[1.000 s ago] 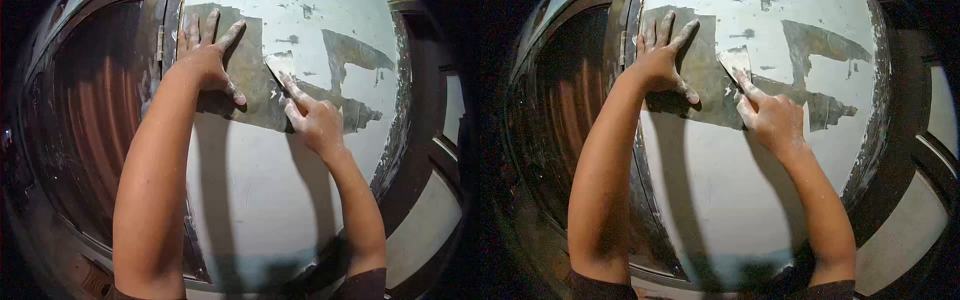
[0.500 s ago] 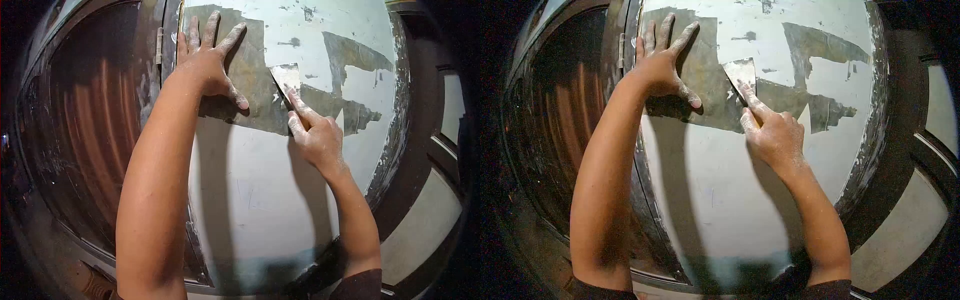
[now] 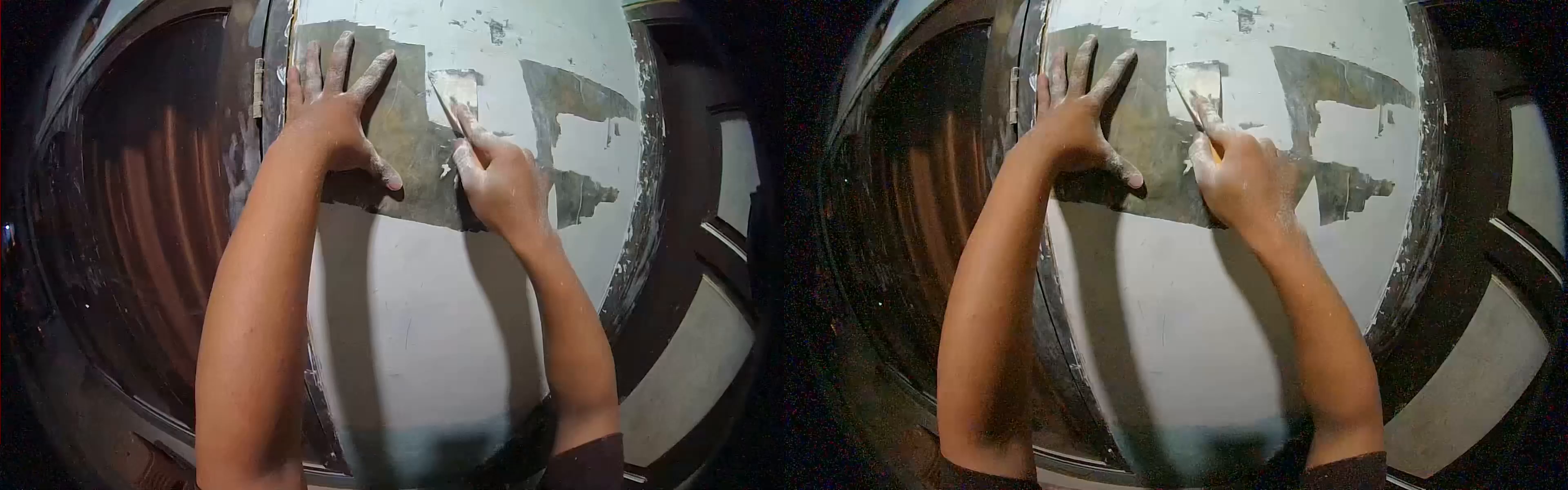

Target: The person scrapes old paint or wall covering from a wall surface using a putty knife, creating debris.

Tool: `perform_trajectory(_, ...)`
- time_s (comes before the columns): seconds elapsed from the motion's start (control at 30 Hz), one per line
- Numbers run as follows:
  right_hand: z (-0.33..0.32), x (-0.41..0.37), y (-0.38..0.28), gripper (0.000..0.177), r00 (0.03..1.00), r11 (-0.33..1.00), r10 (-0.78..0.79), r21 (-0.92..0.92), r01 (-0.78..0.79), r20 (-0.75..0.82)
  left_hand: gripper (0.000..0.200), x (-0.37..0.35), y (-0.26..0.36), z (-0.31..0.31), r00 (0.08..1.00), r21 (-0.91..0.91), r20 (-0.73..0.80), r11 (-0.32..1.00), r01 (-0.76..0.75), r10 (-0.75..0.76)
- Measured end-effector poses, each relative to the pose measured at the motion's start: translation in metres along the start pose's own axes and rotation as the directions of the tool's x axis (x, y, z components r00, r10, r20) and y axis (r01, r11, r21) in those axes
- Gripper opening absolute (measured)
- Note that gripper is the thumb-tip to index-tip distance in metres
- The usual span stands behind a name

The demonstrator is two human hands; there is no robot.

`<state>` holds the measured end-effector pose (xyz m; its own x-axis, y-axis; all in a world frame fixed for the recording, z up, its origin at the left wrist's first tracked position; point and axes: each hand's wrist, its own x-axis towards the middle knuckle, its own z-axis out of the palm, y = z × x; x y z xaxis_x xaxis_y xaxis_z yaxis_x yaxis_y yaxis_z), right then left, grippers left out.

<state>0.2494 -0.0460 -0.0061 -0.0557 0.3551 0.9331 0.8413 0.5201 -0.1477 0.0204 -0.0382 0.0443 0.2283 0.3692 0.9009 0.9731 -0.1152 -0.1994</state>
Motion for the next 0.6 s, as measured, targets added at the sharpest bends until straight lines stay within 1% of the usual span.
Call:
perform_trajectory(0.03,-0.006,0.011,-0.009,0.039,0.998,0.998,0.057,-0.019,-0.057,-0.008,0.164,0.000,0.001,-0.001,1.000,-0.011,-0.007,1.000,-0.001,0.001)
perform_trajectory(0.07,-0.005,0.017,-0.010,0.039,0.997,0.997,0.073,-0.030,-0.073,0.001,0.165,-0.001,0.002,-0.004,1.000,0.002,0.009,1.000,0.010,-0.010)
perform_trajectory(0.1,-0.005,0.021,-0.012,0.041,0.996,0.995,0.093,-0.038,-0.093,0.014,0.165,0.001,0.003,-0.006,1.000,0.000,-0.009,1.000,0.011,-0.011)
perform_trajectory(0.17,-0.011,0.007,-0.019,0.042,0.991,0.993,0.114,0.024,-0.116,0.075,0.165,0.000,0.004,-0.006,0.999,0.023,0.045,0.999,0.022,-0.023)
perform_trajectory(0.23,-0.007,-0.012,-0.013,0.044,0.991,0.994,0.110,-0.002,-0.110,0.077,0.164,-0.002,0.003,-0.007,0.999,0.005,0.046,1.000,0.019,-0.020)
perform_trajectory(0.3,-0.008,-0.016,-0.011,0.044,0.994,0.994,0.103,0.027,-0.105,0.046,0.163,-0.003,0.007,-0.012,0.996,0.058,0.077,0.997,0.047,-0.052)
perform_trajectory(0.33,-0.011,-0.002,-0.011,0.043,0.993,0.995,0.091,-0.047,-0.088,0.073,0.163,-0.002,0.009,-0.013,0.994,0.098,0.088,0.994,0.054,-0.063)
perform_trajectory(0.37,-0.014,0.009,-0.013,0.042,0.995,0.995,0.095,0.029,-0.096,0.037,0.163,-0.003,0.009,-0.012,0.994,0.099,0.090,0.994,0.049,-0.058)
perform_trajectory(0.43,-0.015,0.030,-0.011,0.042,0.995,0.995,0.099,0.029,-0.099,0.014,0.163,-0.002,0.008,-0.013,0.995,0.062,0.079,0.997,0.048,-0.053)
perform_trajectory(0.47,-0.023,0.029,-0.011,0.042,0.985,0.989,0.134,0.055,-0.140,0.107,0.163,-0.001,0.009,-0.014,0.990,0.065,0.122,0.996,0.065,-0.072)
perform_trajectory(0.5,-0.022,0.023,-0.010,0.042,0.985,0.989,0.134,0.057,-0.140,0.105,0.163,0.000,0.009,-0.014,0.990,0.067,0.120,0.996,0.064,-0.072)
perform_trajectory(0.57,-0.016,-0.001,-0.004,0.042,0.994,0.992,0.085,0.083,-0.090,0.065,0.164,-0.001,0.010,-0.014,0.989,0.068,0.126,0.995,0.069,-0.077)
perform_trajectory(0.6,-0.014,-0.013,0.003,0.042,0.993,0.996,0.088,0.024,-0.090,0.073,0.164,-0.003,0.010,-0.014,0.988,0.071,0.131,0.995,0.067,-0.076)
